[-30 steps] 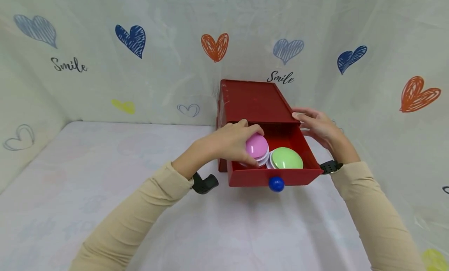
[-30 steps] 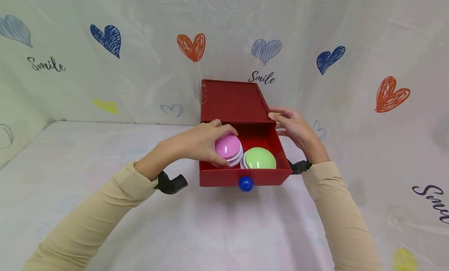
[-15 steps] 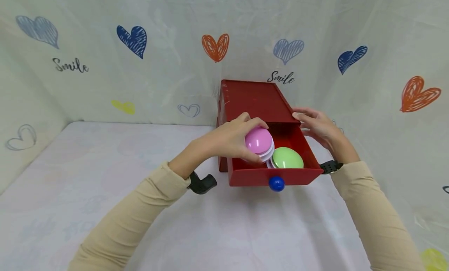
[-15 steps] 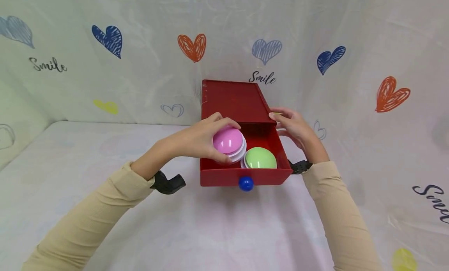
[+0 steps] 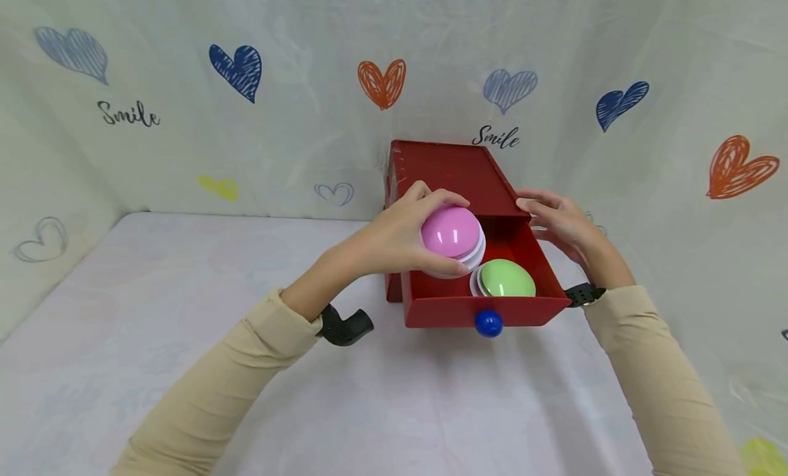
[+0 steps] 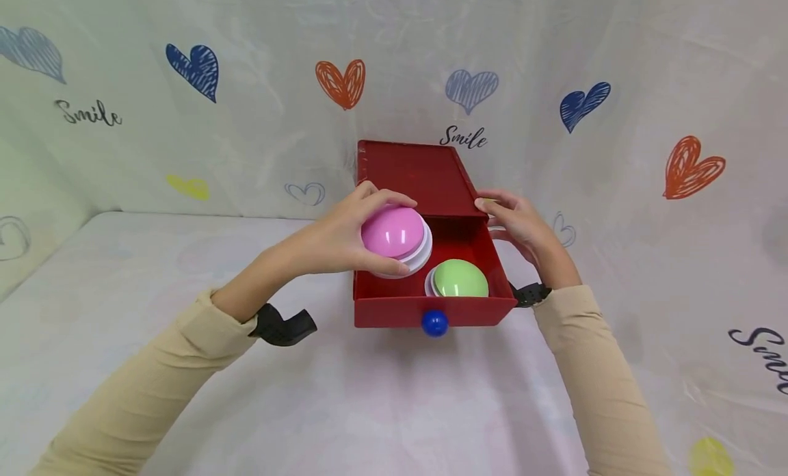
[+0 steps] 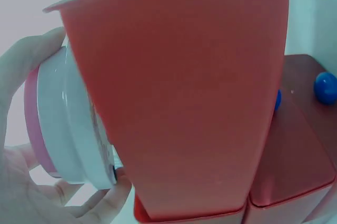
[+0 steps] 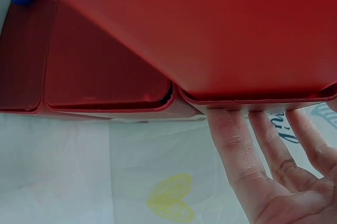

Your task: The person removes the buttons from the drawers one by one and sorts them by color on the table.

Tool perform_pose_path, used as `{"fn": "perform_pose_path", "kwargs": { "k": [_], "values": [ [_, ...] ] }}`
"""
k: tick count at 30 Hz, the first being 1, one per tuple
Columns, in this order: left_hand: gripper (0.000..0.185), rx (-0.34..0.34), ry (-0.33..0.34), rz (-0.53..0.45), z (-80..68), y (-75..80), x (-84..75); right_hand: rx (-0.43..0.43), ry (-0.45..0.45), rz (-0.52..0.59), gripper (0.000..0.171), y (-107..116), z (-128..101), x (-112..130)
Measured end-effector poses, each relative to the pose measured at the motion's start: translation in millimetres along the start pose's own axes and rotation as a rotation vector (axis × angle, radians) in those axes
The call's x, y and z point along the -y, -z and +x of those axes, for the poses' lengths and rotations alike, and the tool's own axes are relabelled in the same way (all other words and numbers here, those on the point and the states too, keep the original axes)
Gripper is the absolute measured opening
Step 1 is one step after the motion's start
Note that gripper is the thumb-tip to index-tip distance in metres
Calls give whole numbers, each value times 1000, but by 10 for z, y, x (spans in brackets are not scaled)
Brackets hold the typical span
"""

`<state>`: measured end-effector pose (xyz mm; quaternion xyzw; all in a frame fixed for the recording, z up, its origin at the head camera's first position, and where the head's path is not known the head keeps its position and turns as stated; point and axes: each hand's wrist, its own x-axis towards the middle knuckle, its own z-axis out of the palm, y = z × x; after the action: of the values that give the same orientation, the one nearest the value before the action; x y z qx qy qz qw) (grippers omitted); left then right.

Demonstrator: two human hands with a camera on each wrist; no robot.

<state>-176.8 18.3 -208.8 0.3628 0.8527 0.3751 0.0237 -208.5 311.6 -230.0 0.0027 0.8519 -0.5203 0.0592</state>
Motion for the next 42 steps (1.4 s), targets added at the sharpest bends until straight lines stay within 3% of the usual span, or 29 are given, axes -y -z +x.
{"fn": "perform_pose_path", "kwargs": {
  "k": [6,12,27,34,42],
  "values": [
    [70,-73,2,-71,-71,74,6,7,15,17,64,7,-17,0],
    [68,-92,36,-131,-171,166,59,4,16,15,63,12,-31,0],
    [74,-187,141,-119,-481,284,412,9,10,7,63,21,-18,-4],
    [73,-204,192,-137,-614,258,656,4,12,17,61,18,-8,4],
    [74,-215,215,-93,-736,114,912,-3,-1,24,61,4,1,0]
  ]
}}
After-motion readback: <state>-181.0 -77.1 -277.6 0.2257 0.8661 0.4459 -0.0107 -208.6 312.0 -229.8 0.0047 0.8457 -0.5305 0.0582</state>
